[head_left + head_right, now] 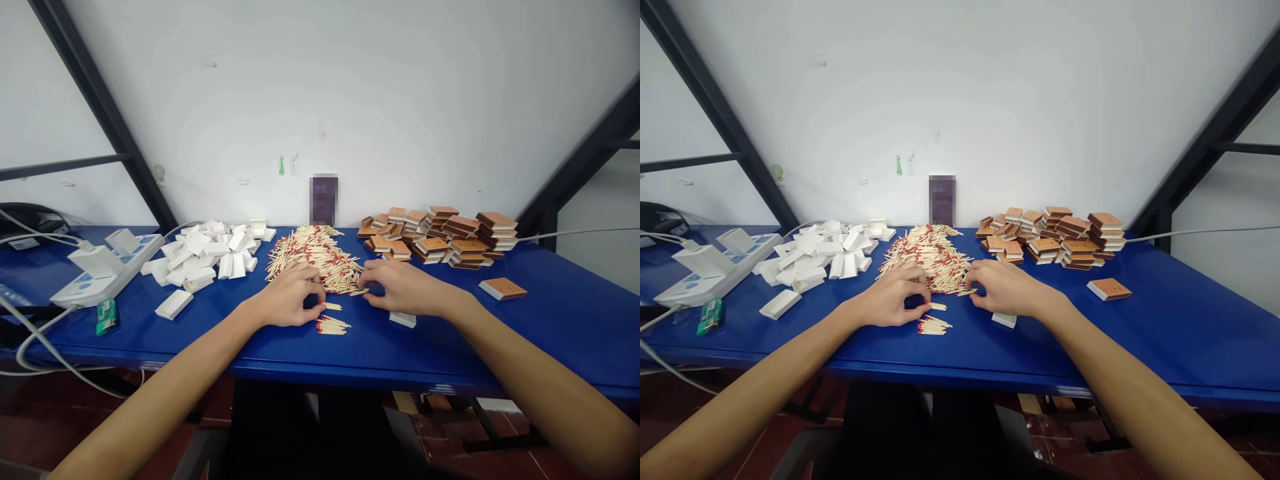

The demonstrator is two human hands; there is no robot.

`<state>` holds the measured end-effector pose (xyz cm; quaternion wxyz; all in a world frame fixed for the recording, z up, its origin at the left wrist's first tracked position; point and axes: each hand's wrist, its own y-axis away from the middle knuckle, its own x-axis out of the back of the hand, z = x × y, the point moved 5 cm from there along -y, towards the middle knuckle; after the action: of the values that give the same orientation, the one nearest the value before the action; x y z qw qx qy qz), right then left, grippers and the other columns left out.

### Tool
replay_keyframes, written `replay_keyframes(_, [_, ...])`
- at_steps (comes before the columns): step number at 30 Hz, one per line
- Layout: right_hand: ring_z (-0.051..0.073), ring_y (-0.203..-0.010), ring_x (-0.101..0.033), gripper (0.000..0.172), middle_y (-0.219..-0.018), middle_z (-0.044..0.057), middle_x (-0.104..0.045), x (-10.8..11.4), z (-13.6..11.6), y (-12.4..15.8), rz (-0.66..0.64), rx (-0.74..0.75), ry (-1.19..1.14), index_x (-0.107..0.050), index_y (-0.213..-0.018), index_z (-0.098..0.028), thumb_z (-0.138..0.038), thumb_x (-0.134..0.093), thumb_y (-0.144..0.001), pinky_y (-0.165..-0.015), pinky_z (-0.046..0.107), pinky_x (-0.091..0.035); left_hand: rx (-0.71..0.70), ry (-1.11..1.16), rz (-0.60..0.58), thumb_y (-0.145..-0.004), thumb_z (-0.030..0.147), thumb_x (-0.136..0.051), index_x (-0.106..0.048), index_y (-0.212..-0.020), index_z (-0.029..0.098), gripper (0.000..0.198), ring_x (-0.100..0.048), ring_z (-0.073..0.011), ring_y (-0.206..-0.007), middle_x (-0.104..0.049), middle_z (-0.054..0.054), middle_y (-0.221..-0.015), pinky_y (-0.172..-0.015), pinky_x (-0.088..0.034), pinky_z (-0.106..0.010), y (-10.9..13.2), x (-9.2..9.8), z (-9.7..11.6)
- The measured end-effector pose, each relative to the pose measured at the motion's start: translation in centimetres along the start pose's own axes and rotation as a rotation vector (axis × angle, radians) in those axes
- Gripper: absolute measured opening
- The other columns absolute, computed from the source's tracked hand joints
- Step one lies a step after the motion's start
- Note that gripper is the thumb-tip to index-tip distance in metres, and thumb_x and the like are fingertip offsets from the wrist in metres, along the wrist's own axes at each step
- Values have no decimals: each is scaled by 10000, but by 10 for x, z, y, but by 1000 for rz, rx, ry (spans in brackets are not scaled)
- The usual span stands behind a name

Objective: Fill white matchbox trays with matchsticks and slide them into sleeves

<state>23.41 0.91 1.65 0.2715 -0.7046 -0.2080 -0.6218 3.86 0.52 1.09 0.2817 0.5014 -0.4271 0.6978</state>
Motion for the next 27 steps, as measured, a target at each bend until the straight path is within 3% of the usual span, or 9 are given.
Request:
replay_keyframes(17, [206,-874,-580,26,-852,29,-653,-6,-9,-2,-120,0,-210,-618,-783,-211,-204,-601,-802,-715,285,-395,-14,51,-2,-884,312,-607,-729,-854,201,168,-530,-201,-896,-598,-38,-874,-854,-385,-351,1,-1,1])
replay_keyframes(21, [205,-866,-581,69,-819,27,-663,-4,-14,-5,-103,25,-184,-631,-783,-207,-192,-578,-824,-719,286,-379,19,31,17,-926,328,-547,-725,-914,191,225,-511,-205,-890,-607,-51,-885,-832,-387,-345,0,1,0])
replay_keyframes(27, [209,-892,-594,78,-933,40,-662,-1,-8,-1,-42,6,-158,-646,-863,-214,-274,-607,-832,-757,299,-393,19,-16,49,-952,317,-506,-717,-913,180,254,-493,-203,-879,-604,-50,-859,-840,-371,-353,-1,3,-1])
